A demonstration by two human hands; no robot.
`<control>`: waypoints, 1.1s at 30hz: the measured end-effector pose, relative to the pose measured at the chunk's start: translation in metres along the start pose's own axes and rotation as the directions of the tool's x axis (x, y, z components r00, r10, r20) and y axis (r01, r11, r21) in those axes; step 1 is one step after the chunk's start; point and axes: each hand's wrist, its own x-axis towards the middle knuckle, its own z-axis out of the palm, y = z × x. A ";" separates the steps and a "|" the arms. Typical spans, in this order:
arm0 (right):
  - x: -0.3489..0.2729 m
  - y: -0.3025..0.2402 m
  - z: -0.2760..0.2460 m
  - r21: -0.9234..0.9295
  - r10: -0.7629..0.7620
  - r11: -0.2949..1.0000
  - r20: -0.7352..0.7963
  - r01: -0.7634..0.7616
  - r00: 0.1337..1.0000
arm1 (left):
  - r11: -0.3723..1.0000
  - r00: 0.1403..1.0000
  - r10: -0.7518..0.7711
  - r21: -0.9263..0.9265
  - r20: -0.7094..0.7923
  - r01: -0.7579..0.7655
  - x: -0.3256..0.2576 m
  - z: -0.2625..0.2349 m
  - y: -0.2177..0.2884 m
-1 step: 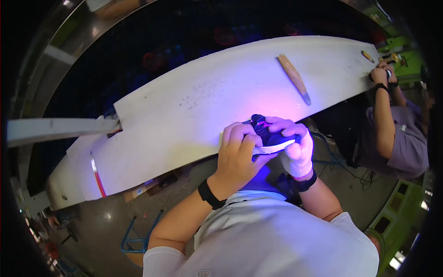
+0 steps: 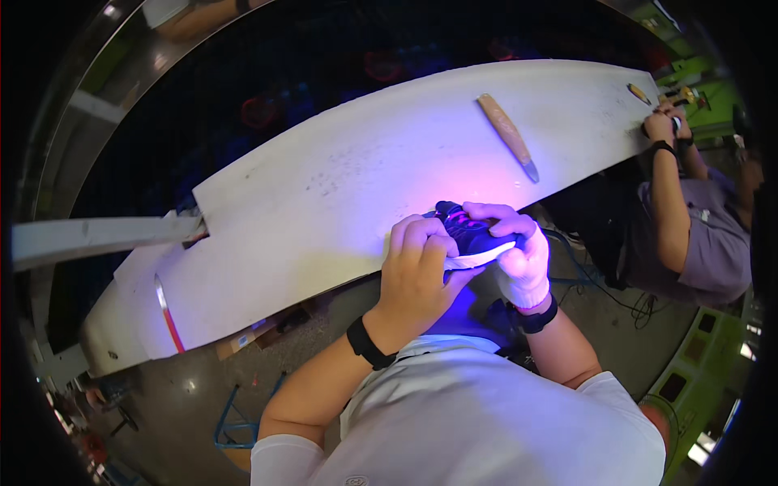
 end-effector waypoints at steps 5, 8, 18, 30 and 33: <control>0.014 -0.041 -0.038 -0.735 0.178 0.678 0.150 -0.011 0.972 | 0.997 0.971 -0.059 0.061 0.230 0.046 0.016 0.004 0.002; 0.011 -0.028 -0.046 -0.724 0.189 0.684 0.060 -0.088 0.980 | 0.983 0.968 -0.059 -0.155 0.245 0.100 0.015 -0.013 -0.024; 0.076 0.009 0.049 -0.213 -0.011 0.975 0.219 0.059 0.976 | 0.973 0.952 -0.212 -0.046 0.220 0.228 0.055 -0.115 -0.007; 0.115 0.003 0.059 -0.182 0.035 0.983 0.153 -0.007 0.988 | 0.902 0.826 -0.428 0.116 0.367 0.416 0.071 -0.089 -0.022; 0.123 0.006 0.062 0.589 0.278 0.744 0.155 -0.315 0.948 | 0.878 0.788 -0.478 0.198 0.388 0.435 0.078 -0.087 -0.018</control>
